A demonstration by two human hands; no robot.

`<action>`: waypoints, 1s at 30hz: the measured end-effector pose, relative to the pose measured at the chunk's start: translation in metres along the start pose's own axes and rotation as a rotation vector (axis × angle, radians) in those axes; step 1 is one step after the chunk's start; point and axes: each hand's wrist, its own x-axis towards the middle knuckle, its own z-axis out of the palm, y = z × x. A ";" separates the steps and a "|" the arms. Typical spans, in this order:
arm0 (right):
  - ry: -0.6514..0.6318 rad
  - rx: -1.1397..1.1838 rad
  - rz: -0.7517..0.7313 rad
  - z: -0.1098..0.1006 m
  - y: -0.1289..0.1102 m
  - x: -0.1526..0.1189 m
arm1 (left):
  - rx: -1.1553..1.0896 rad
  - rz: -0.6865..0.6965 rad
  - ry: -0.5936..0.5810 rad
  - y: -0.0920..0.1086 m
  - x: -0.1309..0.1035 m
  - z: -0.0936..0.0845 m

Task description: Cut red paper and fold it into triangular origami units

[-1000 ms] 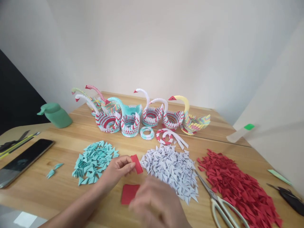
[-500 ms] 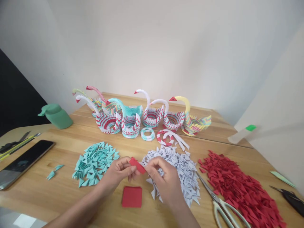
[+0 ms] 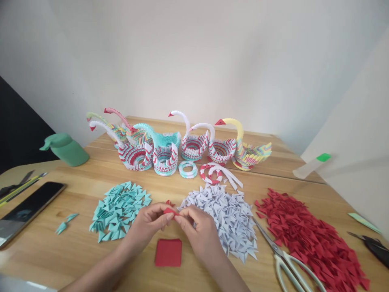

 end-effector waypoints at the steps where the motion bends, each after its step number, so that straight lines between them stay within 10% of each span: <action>1: 0.002 -0.003 -0.008 0.000 0.000 0.000 | 0.000 -0.004 0.002 0.001 0.000 0.000; 30: -0.022 -0.024 -0.023 0.000 -0.003 0.000 | 0.013 -0.010 0.027 0.002 -0.001 0.002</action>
